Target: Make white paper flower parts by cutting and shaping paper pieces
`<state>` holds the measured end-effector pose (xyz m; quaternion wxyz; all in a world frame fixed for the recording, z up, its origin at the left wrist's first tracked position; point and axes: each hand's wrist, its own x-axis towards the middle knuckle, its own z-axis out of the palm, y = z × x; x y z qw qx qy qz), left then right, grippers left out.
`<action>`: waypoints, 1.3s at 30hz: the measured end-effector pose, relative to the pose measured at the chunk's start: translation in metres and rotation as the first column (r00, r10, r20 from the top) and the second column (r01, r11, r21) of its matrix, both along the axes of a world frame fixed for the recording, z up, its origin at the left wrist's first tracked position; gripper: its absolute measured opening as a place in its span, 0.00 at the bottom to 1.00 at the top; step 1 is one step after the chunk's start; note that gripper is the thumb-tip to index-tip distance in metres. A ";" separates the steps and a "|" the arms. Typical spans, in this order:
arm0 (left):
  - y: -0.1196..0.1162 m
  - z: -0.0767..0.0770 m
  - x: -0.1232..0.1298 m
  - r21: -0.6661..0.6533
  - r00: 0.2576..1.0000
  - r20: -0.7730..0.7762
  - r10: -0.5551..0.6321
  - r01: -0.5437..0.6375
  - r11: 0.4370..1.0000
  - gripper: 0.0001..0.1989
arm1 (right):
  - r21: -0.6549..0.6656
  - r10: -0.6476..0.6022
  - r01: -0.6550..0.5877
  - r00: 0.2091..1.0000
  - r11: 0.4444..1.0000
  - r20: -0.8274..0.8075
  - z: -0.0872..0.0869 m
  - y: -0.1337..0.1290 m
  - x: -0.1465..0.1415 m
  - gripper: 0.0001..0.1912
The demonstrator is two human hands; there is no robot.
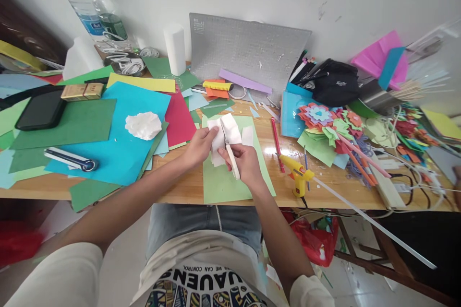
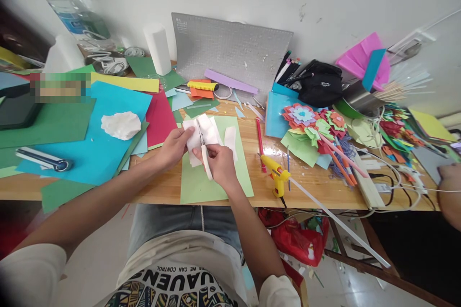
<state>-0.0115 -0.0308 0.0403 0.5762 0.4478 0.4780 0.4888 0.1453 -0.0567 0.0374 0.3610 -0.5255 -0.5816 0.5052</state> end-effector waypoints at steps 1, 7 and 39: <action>0.000 0.000 0.000 0.000 1.000 -0.002 -0.001 0.001 1.000 0.24 | 0.002 -0.001 0.001 1.000 1.000 0.001 0.000 0.000 0.000 0.22; 0.000 0.002 0.001 0.000 1.000 0.007 0.024 -0.024 1.000 0.23 | -0.018 0.005 -0.006 0.999 1.000 -0.036 0.001 -0.002 -0.001 0.22; 0.016 -0.003 0.002 -0.373 0.889 0.402 0.219 -0.059 0.926 0.18 | -0.246 0.075 -0.144 0.960 0.959 -0.269 0.019 -0.027 0.013 0.23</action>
